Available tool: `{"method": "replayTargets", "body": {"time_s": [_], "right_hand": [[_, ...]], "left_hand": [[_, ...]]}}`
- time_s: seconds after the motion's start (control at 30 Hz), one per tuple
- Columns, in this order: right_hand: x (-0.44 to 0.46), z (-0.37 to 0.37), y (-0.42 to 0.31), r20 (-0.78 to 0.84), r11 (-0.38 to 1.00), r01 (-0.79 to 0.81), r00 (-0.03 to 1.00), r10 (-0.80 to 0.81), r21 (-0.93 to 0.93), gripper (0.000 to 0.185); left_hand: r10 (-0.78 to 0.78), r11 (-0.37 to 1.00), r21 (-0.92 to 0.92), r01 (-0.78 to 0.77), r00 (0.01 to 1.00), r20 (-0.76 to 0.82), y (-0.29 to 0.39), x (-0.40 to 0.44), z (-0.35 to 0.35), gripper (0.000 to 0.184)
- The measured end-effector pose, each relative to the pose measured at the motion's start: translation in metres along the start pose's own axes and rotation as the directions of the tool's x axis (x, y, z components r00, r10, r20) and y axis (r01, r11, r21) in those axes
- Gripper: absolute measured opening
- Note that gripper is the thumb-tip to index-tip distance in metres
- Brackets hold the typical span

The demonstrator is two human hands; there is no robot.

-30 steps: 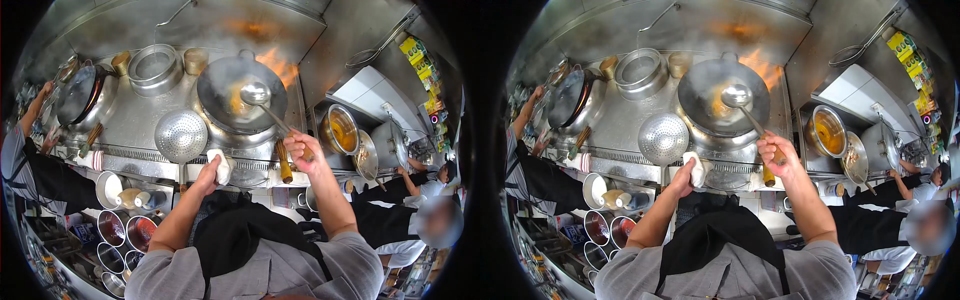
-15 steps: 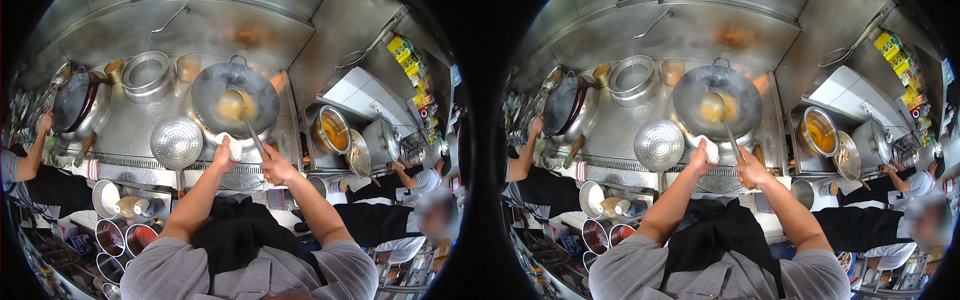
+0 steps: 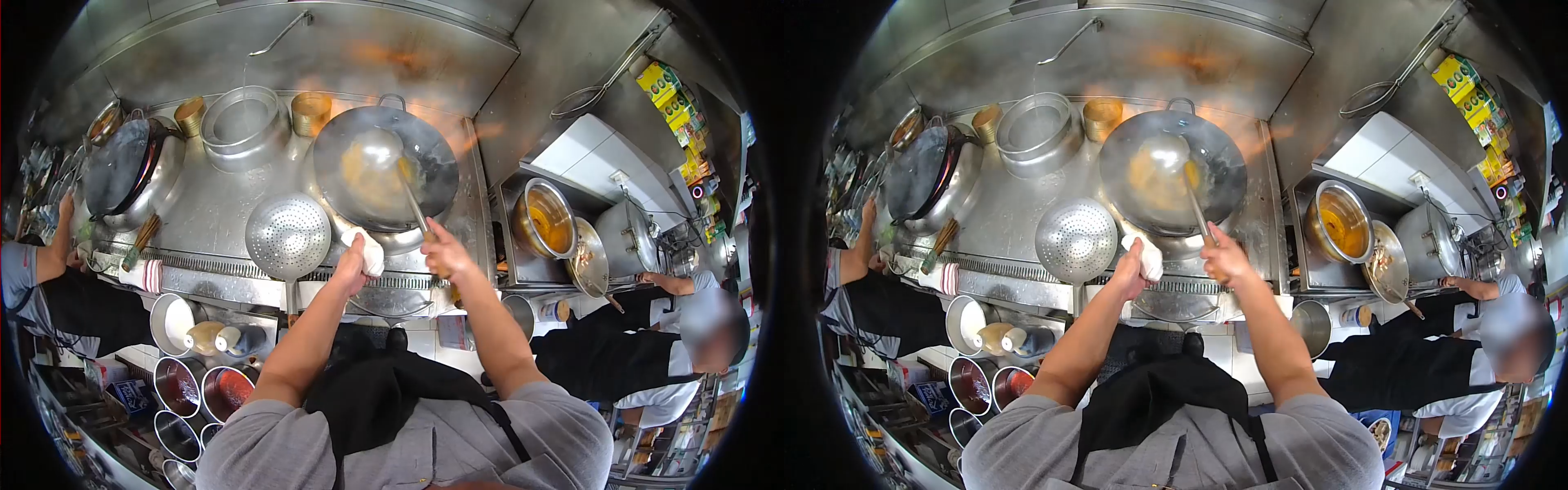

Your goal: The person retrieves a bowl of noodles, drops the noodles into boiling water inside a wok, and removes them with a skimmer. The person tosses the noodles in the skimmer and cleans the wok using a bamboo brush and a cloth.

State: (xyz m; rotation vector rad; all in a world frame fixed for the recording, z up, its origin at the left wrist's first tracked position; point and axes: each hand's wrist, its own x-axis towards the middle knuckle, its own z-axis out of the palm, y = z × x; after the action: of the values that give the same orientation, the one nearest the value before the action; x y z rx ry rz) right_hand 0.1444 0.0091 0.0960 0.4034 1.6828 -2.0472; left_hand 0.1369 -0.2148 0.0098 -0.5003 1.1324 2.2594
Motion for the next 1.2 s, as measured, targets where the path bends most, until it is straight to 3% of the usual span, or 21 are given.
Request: {"method": "replayTargets", "body": {"time_s": [0.07,0.1,0.2,0.23,0.3,0.33,0.37,0.4,0.43,0.5,0.6,0.63,0.67,0.7,0.73,0.8,0.83,1.0,1.07,1.13,1.2], "right_hand": [[-0.005,0.029,0.032,-0.191,0.900,-0.023,0.979,-0.067,-0.436,0.083],[-0.029,0.050,0.029,-0.223,0.845,-0.046,0.971,-0.087,-0.532,0.083],[-0.046,0.028,0.025,-0.047,0.991,-0.038,0.998,0.032,-0.129,0.080],[-0.035,0.011,0.008,0.043,0.990,-0.074,0.997,0.069,0.122,0.080],[-0.004,-0.016,-0.012,0.246,0.791,-0.181,0.969,0.040,0.584,0.084],[0.007,-0.015,-0.001,0.246,0.797,-0.172,0.969,0.030,0.579,0.084],[0.018,-0.003,0.020,0.053,0.962,-0.027,0.999,0.013,0.273,0.084],[0.022,0.014,0.038,-0.124,0.994,0.062,0.990,-0.073,-0.090,0.083],[-0.003,0.045,0.038,-0.250,0.922,-0.017,0.964,-0.087,-0.387,0.083],[-0.044,0.067,0.043,-0.196,0.942,0.009,0.977,-0.079,-0.336,0.085],[-0.032,0.021,0.027,-0.015,0.972,-0.039,0.999,0.043,0.233,0.088],[-0.028,0.007,0.016,0.135,0.816,-0.112,0.990,0.043,0.567,0.088],[-0.023,0.006,0.014,0.112,0.892,-0.079,0.993,0.032,0.445,0.085],[-0.021,0.017,0.025,-0.018,0.998,0.016,1.000,-0.017,-0.059,0.084],[-0.021,0.028,0.039,-0.097,0.830,0.053,0.987,-0.128,-0.555,0.082],[-0.025,0.002,0.070,-0.080,0.817,0.151,0.969,-0.233,-0.556,0.081],[-0.024,-0.020,0.086,-0.003,0.556,0.338,0.853,-0.522,-0.759,0.082],[-0.094,-0.059,0.084,-0.059,0.463,0.239,0.839,-0.541,-0.854,0.085],[-0.124,-0.059,0.063,-0.175,0.487,0.037,0.908,-0.382,-0.872,0.086],[-0.132,-0.089,0.066,-0.167,0.447,0.028,0.905,-0.391,-0.894,0.083],[-0.142,-0.110,0.059,-0.132,0.385,0.042,0.901,-0.413,-0.922,0.083]], "left_hand": [[0.007,1.000,0.011,-0.006,0.999,-0.049,0.005,0.004,0.007,0.049],[0.009,1.000,-0.014,-0.008,1.000,0.013,0.003,0.016,0.002,0.050],[-0.003,0.999,0.040,0.005,0.999,-0.040,0.014,0.034,0.016,0.052],[0.006,1.000,0.018,-0.006,0.999,-0.033,0.008,0.056,0.015,0.052],[-0.039,0.999,-0.020,0.038,0.997,-0.072,0.003,0.080,0.024,0.048],[-0.058,0.998,-0.020,0.057,0.996,-0.064,0.005,0.086,0.029,0.046],[-0.049,0.999,-0.019,0.048,0.997,-0.059,0.007,0.086,0.034,0.046],[-0.065,0.997,0.027,0.069,0.990,-0.127,0.009,0.084,0.039,0.043],[-0.077,0.993,0.071,0.093,0.978,-0.196,0.014,0.085,0.040,0.041],[-0.096,0.994,0.041,0.106,0.976,-0.195,0.019,0.091,0.037,0.041],[-0.140,0.990,0.004,0.144,0.973,-0.185,0.019,0.099,0.041,0.031],[-0.126,0.992,0.000,0.129,0.967,-0.222,0.012,0.110,0.041,0.027],[-0.108,0.994,-0.002,0.111,0.960,-0.260,0.006,0.113,0.042,0.023],[-0.100,0.995,-0.029,0.096,0.964,-0.247,0.002,0.115,0.043,0.014],[-0.092,0.996,-0.035,0.086,0.964,-0.251,0.004,0.110,0.046,0.014],[-0.039,0.991,-0.133,0.002,0.961,-0.274,0.004,0.090,0.050,0.014],[-0.014,0.985,-0.171,-0.033,0.965,-0.264,0.003,0.083,0.050,0.012],[0.033,0.974,-0.214,-0.068,0.986,-0.161,-0.020,0.063,0.032,0.010],[0.041,0.965,-0.249,-0.079,0.987,-0.154,-0.028,0.044,0.033,0.009],[0.025,0.948,-0.315,-0.055,0.995,-0.098,-0.028,0.023,0.037,0.008],[-0.001,0.938,-0.342,-0.057,0.986,-0.166,-0.020,-0.011,0.053,0.008]]}}
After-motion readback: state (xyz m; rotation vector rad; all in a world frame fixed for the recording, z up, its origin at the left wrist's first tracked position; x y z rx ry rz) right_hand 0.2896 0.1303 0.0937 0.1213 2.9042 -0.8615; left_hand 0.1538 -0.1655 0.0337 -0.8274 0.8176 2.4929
